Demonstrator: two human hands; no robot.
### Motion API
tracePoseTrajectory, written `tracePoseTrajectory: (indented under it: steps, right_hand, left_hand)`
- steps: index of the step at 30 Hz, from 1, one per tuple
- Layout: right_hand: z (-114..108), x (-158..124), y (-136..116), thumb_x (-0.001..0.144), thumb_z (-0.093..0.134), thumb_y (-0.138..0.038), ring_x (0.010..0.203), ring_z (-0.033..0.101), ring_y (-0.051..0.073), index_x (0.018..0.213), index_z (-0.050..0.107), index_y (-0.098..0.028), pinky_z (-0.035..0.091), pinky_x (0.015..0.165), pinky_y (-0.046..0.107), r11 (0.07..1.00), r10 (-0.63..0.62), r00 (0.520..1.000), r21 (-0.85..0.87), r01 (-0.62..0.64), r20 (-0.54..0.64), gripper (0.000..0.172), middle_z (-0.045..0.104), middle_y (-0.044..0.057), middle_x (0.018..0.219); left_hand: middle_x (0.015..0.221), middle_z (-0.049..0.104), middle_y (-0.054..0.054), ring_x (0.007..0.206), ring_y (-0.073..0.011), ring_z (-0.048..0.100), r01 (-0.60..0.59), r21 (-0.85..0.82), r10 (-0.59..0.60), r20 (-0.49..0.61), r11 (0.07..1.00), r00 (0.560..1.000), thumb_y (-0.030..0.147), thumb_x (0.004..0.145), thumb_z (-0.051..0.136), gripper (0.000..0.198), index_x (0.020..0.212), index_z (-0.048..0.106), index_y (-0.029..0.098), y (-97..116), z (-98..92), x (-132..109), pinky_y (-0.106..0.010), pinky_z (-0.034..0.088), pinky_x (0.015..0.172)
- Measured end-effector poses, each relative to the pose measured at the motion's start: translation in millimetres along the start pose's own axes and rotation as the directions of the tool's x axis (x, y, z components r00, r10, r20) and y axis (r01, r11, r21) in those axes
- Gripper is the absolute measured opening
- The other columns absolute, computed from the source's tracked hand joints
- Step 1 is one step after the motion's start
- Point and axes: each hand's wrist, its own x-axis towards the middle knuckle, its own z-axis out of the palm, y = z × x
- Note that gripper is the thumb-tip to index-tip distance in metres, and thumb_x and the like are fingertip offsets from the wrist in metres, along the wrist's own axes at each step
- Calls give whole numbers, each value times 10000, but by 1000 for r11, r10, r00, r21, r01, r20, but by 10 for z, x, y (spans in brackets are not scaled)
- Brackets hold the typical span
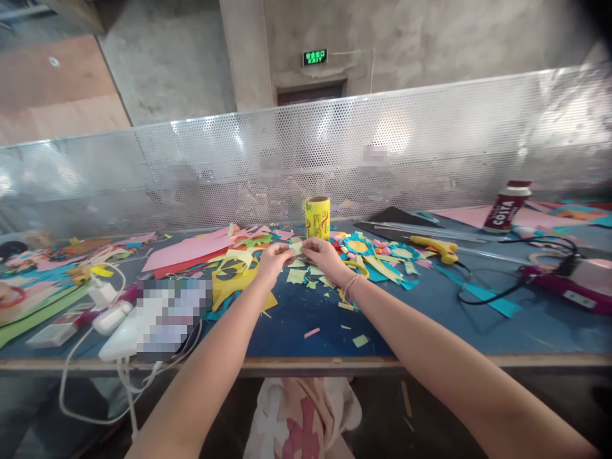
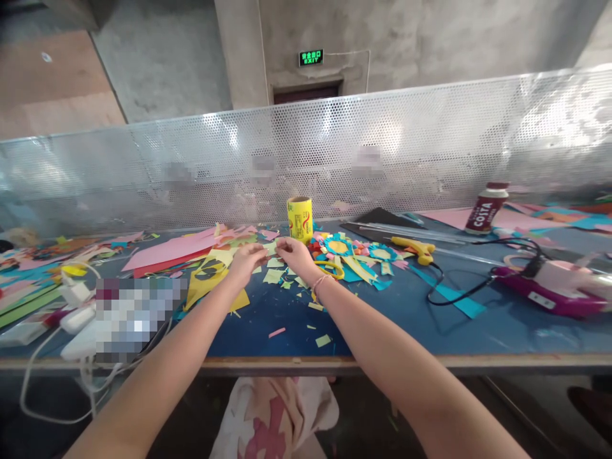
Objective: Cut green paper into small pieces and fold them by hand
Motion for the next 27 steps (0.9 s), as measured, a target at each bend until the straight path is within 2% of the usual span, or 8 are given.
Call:
tracePoseTrajectory:
  steps: [2,4,8,11,14,18,23,27]
  right_hand:
    - [-15,11,10,684,546,-232,633,579,129,749,530,-183,509,607,274,997,-14,999,-79,11,-42,84,581,-1,697]
    - [-33,24,25,678,524,-224,631,570,141,741,534,-181,499,623,291,978,-64,992,-202,41,-108,76,581,2,668]
    - [-43,57,84,651,510,-215,668,569,161,736,545,-177,480,676,313,938,-137,979,-338,79,-149,100,601,14,679]
    - [-16,84,147,659,496,-232,697,576,167,725,538,-185,478,705,320,947,-132,980,-311,81,-145,92,613,20,708]
    - [18,93,179,658,503,-237,710,581,166,723,532,-187,479,727,321,965,-92,984,-256,51,-152,87,606,15,704]
    - [30,71,117,646,526,-226,680,573,149,717,527,-182,490,695,306,990,-31,986,-139,8,-164,83,579,-1,674]
    - [-25,44,-29,663,522,-213,594,548,111,725,506,-185,492,583,253,996,78,980,47,-70,-184,70,528,-29,632]
    - [-41,31,-65,653,539,-188,560,532,88,723,510,-182,485,572,236,992,93,984,95,-79,-155,76,522,-38,630]
  left_hand:
    - [746,569,-33,700,-145,543,-197,209,209,-38,958,977,303,602,698,238,741,553,175,30,17,-56,-306,437,723]
    - [785,547,-36,783,-162,514,-423,396,454,17,815,891,329,592,716,259,727,544,192,68,54,-143,-297,407,778]
    - [692,502,-24,718,-164,475,-627,478,465,422,616,778,341,707,619,195,641,502,201,89,182,-318,-283,390,730]
    - [676,493,-30,682,-162,469,-666,501,471,471,553,746,299,802,498,200,627,484,203,39,269,-375,-274,384,689]
    - [685,503,-41,702,-171,488,-652,510,476,445,561,758,253,826,449,204,630,481,208,-15,305,-371,-267,378,695]
    - [663,500,-27,675,-165,486,-582,469,452,368,664,813,225,801,476,150,653,498,213,-47,250,-277,-262,362,692]
    - [627,528,-9,618,-149,486,-390,513,409,80,764,909,185,741,529,68,683,554,209,-55,-1,-36,-262,371,686]
    - [831,601,-48,751,-165,532,-269,525,366,-88,807,926,132,622,616,152,761,603,191,-59,-132,74,-268,392,719]
